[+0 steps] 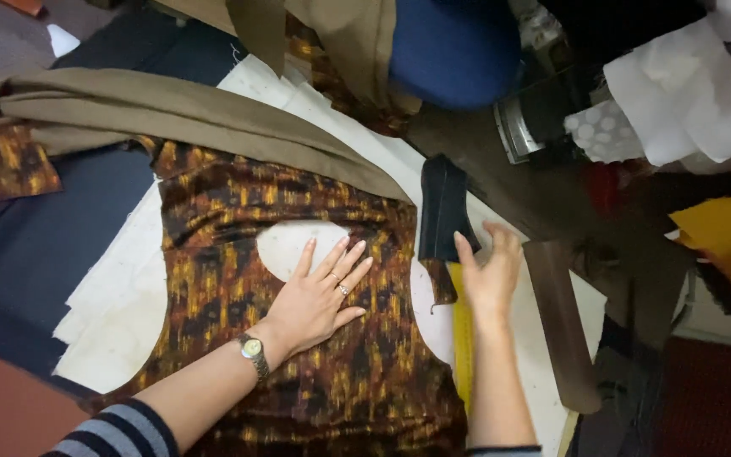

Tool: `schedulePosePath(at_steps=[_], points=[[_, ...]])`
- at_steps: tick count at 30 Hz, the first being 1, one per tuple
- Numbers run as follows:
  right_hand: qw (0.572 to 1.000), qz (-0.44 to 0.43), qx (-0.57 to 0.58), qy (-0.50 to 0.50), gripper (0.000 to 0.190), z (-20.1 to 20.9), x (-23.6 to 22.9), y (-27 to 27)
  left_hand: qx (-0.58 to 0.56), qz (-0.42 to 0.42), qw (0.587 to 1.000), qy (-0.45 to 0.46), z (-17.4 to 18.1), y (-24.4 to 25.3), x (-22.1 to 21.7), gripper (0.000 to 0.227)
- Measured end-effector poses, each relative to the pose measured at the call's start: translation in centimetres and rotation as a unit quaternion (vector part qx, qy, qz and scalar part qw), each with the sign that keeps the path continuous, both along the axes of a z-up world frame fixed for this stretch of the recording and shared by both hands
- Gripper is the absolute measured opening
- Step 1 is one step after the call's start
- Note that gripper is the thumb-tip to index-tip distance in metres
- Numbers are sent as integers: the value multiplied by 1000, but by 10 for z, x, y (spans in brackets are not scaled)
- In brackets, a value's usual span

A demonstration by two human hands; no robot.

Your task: Measuring and marking fabric patterns with chalk and a ruler, then arranging fabric pieces for garment assembly.

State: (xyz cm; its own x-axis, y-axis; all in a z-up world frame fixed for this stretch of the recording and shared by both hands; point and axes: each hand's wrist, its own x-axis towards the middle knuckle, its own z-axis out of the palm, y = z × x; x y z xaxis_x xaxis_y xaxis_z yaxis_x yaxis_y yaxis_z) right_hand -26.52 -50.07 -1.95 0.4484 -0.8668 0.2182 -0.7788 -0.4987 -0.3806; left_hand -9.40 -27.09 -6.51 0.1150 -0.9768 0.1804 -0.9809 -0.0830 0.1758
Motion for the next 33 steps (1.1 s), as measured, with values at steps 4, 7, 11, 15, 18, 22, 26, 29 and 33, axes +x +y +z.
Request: schedulePosePath(at_steps=[4,7,11,15,18,22,26,29,33], points=[[984,-42,167,-52,30,-2,-16,-30,15,-7,999,39,8,-1,6,74],[983,20,111,-141,14,24,-29,-51,64,-11,976,209,37,2,23,70],[891,234,246,-301,19,122,4,14,-52,7,921,386,85,17,47,73],[745,544,385,-28,12,189,52,85,-159,-166,827,514,150,30,55,74],[685,566,459,-10,14,179,73,111,-14,-252,791,558,168,48,54,48],[783,433,433,-104,21,146,81,125,129,-105,760,628,122,70,38,39],[804,207,487,-271,32,95,67,130,50,130,578,804,130,87,37,23],[807,111,525,-245,42,50,40,145,-15,194,482,854,107,95,34,23],[691,116,691,-180,96,55,37,192,-76,173,472,861,93,97,32,40]])
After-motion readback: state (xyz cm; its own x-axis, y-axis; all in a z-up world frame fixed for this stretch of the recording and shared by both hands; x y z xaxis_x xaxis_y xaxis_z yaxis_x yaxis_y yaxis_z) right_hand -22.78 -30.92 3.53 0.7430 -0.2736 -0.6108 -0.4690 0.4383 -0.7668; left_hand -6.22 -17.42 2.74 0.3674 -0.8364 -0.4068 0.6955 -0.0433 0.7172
